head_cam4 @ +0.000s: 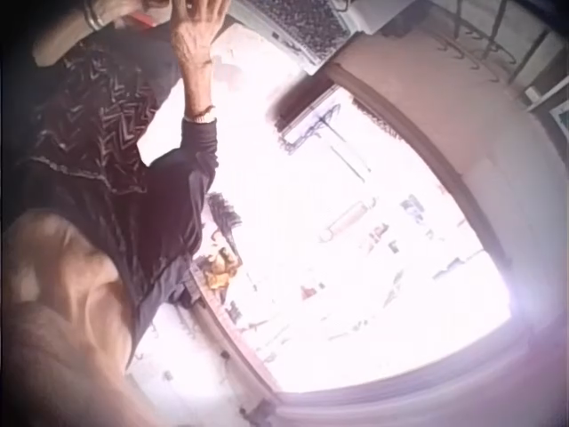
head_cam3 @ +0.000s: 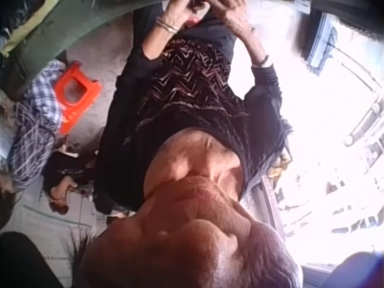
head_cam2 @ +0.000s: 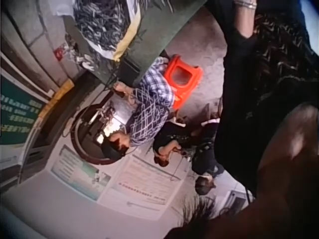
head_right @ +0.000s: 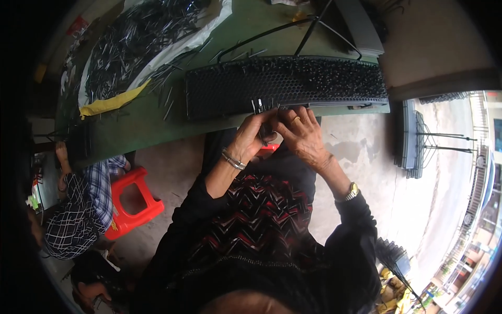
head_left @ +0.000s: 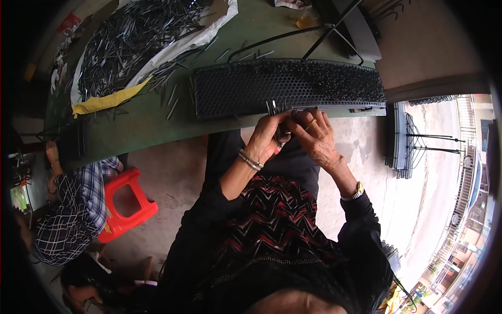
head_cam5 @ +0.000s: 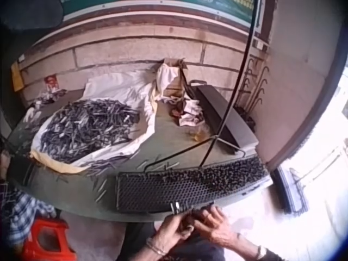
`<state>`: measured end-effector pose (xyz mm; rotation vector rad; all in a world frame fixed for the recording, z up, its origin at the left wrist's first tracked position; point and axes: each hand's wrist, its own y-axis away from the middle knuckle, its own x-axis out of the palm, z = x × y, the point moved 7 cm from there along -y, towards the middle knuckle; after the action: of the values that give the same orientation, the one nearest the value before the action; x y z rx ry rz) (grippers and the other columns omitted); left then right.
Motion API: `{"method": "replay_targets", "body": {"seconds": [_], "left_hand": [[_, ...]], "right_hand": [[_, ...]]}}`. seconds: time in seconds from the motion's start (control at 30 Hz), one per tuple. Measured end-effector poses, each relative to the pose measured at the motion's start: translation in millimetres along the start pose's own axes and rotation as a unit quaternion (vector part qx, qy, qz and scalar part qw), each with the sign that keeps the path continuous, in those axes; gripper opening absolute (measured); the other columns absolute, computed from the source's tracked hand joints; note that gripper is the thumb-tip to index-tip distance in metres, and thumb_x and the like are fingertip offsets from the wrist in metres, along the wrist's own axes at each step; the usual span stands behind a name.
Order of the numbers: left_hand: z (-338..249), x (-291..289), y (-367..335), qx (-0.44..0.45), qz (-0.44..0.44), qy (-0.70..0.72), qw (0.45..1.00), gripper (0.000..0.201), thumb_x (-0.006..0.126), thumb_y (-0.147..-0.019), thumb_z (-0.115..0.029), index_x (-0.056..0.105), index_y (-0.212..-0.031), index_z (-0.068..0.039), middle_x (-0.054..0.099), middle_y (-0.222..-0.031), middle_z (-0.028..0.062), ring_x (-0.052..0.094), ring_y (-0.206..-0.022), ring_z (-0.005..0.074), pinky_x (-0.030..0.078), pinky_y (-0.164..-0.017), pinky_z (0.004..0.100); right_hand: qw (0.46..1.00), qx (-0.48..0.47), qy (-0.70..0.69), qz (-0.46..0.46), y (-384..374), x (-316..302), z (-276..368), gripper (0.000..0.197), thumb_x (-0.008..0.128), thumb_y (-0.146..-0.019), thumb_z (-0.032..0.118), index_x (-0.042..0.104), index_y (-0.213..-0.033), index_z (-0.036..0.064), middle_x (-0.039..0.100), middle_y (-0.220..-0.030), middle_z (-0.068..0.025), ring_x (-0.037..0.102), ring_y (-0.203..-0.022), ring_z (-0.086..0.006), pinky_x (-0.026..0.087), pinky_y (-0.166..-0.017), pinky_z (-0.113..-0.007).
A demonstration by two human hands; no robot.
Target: Insert small metal pins into the holes of a perforated mesh grid on a workbench.
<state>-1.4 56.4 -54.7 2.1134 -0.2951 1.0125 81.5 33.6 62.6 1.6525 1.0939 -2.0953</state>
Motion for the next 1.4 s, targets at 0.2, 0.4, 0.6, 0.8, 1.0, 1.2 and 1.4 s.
{"method": "replay_targets", "body": {"seconds": [0.2,0.4,0.6,0.8,1.0,1.2,1.4], "left_hand": [[-2.0,12.2,6.8,0.019,-0.049,-0.028,0.998,0.013,0.064,-0.087,-0.022,0.065,-0.083,-0.010,0.063,-0.074,-0.0020,0.052,-0.059,0.0071,0.034,-0.047,0.0217],[-5.9,23.7,11.0,0.101,0.010,-0.068,0.993,0.014,0.061,-0.090,-0.018,0.062,-0.085,-0.005,0.062,-0.069,0.0047,0.056,-0.056,0.0094,0.030,-0.042,0.0198],[0.1,23.6,10.2,0.085,0.024,-0.106,0.990,0.016,0.061,-0.091,-0.021,0.064,-0.091,-0.006,0.067,-0.078,0.0041,0.064,-0.066,0.0117,0.029,-0.042,0.0185],[-1.3,31.2,14.9,0.096,-0.008,-0.084,0.992,0.017,0.061,-0.091,-0.024,0.064,-0.094,-0.007,0.068,-0.085,0.0017,0.069,-0.076,0.0155,0.029,-0.043,0.0181],[1.3,22.5,8.5,0.067,-0.003,-0.054,0.996,0.021,0.059,-0.093,-0.027,0.060,-0.096,-0.007,0.069,-0.088,0.0050,0.069,-0.080,0.0154,0.030,-0.044,0.0191],[-0.9,11.1,0.2,0.031,-0.045,-0.036,0.998,0.026,0.058,-0.092,-0.031,0.061,-0.099,-0.005,0.069,-0.087,0.0084,0.065,-0.075,0.0137,0.034,-0.048,0.0217],[7.0,7.1,-10.3,0.036,-0.022,0.008,0.999,0.023,0.057,-0.092,-0.022,0.061,-0.104,-0.004,0.068,-0.087,0.0116,0.065,-0.075,0.0179,0.044,-0.054,0.0265]], "right_hand": [[0.989,0.091,-0.093,-0.073,0.4,-11.0,-4.1,0.023,0.064,-0.074,0.005,0.064,-0.096,0.0103,0.058,-0.098,-0.0049,0.056,-0.083,-0.0216,0.045,-0.069,-0.034],[0.791,0.437,-0.428,-0.022,22.3,18.5,-58.6,0.017,0.058,-0.092,0.015,0.060,-0.095,-0.0020,0.064,-0.088,-0.0046,0.058,-0.078,-0.0105,0.046,-0.070,-0.025],[0.645,0.472,-0.601,-0.017,21.5,26.3,-50.3,0.016,0.061,-0.091,0.017,0.061,-0.092,0.0014,0.061,-0.082,0.0002,0.056,-0.079,-0.0066,0.044,-0.071,-0.022],[0.659,0.454,-0.599,-0.029,22.4,24.5,-53.8,0.017,0.060,-0.090,0.018,0.061,-0.090,0.0005,0.061,-0.083,0.0000,0.055,-0.079,-0.0063,0.044,-0.071,-0.022],[0.755,0.433,-0.491,-0.040,20.3,15.5,-67.5,0.014,0.058,-0.090,0.013,0.060,-0.091,-0.0010,0.061,-0.082,-0.0026,0.056,-0.078,-0.0074,0.044,-0.071,-0.022],[0.833,0.421,-0.322,-0.162,10.2,-5.5,-89.8,0.007,0.057,-0.089,0.005,0.059,-0.091,-0.0008,0.065,-0.075,-0.0047,0.060,-0.070,-0.0095,0.048,-0.066,-0.023],[0.829,0.424,-0.272,-0.241,4.7,5.9,-115.0,0.008,0.056,-0.090,0.006,0.058,-0.091,-0.0014,0.067,-0.079,-0.0073,0.063,-0.072,-0.0102,0.050,-0.067,-0.024]]}}
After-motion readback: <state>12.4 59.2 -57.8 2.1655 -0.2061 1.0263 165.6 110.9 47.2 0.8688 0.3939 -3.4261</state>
